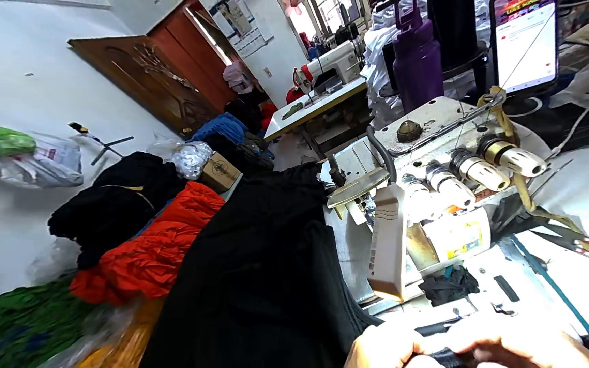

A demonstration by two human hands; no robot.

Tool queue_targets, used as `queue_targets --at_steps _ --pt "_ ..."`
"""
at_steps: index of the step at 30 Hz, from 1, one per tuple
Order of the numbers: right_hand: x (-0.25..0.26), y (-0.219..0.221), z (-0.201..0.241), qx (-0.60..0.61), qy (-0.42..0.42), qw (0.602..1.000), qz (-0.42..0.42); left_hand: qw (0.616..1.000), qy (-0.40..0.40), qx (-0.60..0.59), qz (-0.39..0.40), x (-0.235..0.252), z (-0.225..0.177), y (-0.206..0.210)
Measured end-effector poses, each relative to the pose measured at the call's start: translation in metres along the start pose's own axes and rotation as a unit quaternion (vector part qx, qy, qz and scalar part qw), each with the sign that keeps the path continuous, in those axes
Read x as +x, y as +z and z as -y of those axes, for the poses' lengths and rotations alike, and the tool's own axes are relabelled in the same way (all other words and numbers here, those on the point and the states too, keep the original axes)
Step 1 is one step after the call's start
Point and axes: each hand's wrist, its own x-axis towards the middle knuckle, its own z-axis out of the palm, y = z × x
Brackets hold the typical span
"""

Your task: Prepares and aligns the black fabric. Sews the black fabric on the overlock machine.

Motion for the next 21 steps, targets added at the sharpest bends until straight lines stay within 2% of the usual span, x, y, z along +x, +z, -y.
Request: queue_targets --at_steps 11,21 --pt "0.008 0.0 0.005 -0.11 -0.068 0.992 0.0 0.991 0.068 0.093 -0.063 -0.003 0.001 0.005" --pt "0.014 -0.009 0.0 -0.117 -0.125 0.985 0.031 0.986 0.102 0.109 -0.079 -0.004 0.005 0.004"
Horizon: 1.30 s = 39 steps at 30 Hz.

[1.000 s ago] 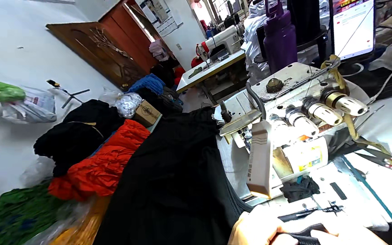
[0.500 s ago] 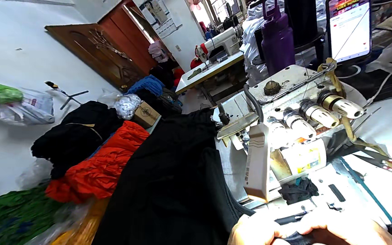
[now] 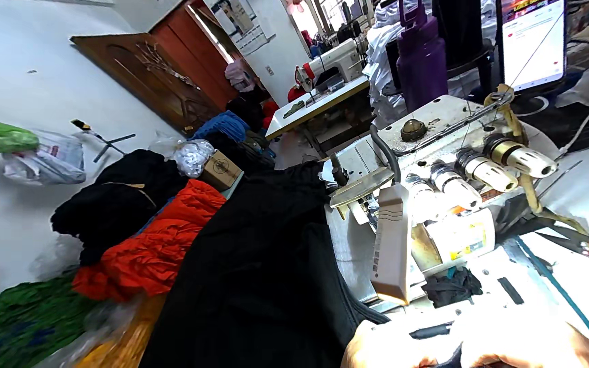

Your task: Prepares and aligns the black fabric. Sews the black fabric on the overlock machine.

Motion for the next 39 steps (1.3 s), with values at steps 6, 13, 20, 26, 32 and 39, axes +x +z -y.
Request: queue_targets --at_steps 6,13,20,26,32,39 --pt "0.008 0.008 0.0 0.019 0.071 0.995 -0.064 0.999 -0.033 -0.004 -0.031 0.007 -0.004 -0.002" --pt "0.023 0.014 -0.009 -0.008 0.089 0.987 -0.133 0.997 -0.065 0.009 -0.047 0.018 0.0 -0.007" --pt "0.046 0.012 -0.033 -0.049 0.091 0.977 -0.188 0.989 -0.122 0.042 -0.079 0.036 0.019 -0.009" --pt "0.06 0.015 -0.052 -0.056 0.126 0.971 -0.194 0.985 -0.104 0.118 -0.07 0.05 0.053 -0.006" --pt "0.065 0.024 -0.052 -0.209 0.049 0.949 -0.232 0.982 -0.097 0.141 -0.085 0.054 0.058 -0.007" --pt "0.069 0.028 -0.059 -0.357 -0.008 0.902 -0.241 0.965 -0.055 0.222 -0.132 0.064 0.072 -0.003"
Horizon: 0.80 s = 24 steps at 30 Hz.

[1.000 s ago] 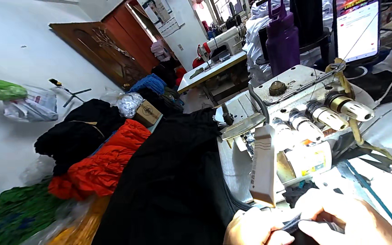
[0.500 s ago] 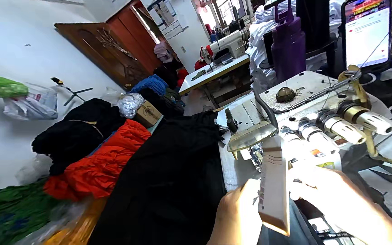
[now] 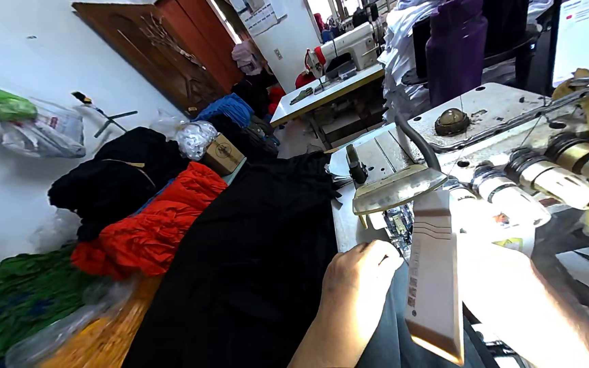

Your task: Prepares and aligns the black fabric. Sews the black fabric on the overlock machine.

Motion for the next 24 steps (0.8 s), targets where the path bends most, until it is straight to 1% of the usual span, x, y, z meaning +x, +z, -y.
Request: queue_targets --at_steps 5,9,15,17,19,21,22,24 --pt "-0.003 0.001 0.002 -0.012 0.024 0.999 0.021 1.0 -0.004 0.0 0.013 0.004 0.002 -0.001" --pt "-0.004 0.003 0.005 -0.016 0.041 0.999 0.009 1.0 -0.014 0.011 0.008 0.005 -0.002 -0.003" --pt "-0.004 0.007 0.005 -0.062 0.018 0.998 -0.018 0.999 -0.04 0.005 0.036 0.005 -0.004 -0.005" --pt "-0.006 0.009 0.003 -0.037 0.025 0.999 -0.025 0.998 -0.05 -0.001 0.041 0.005 -0.002 -0.004" --pt "-0.013 0.01 0.0 0.002 0.033 0.999 -0.032 0.998 -0.048 -0.003 0.028 0.002 -0.001 0.0" --pt "-0.027 0.005 0.0 0.038 0.04 0.998 -0.042 0.999 -0.035 0.006 0.012 -0.001 -0.003 0.001" --pt "-0.037 -0.001 0.003 0.058 0.048 0.996 -0.041 1.0 -0.019 0.011 -0.008 -0.005 -0.003 0.0" --pt "-0.058 -0.021 0.014 0.115 0.085 0.99 -0.003 0.999 0.001 0.003 -0.044 -0.017 -0.003 -0.01"
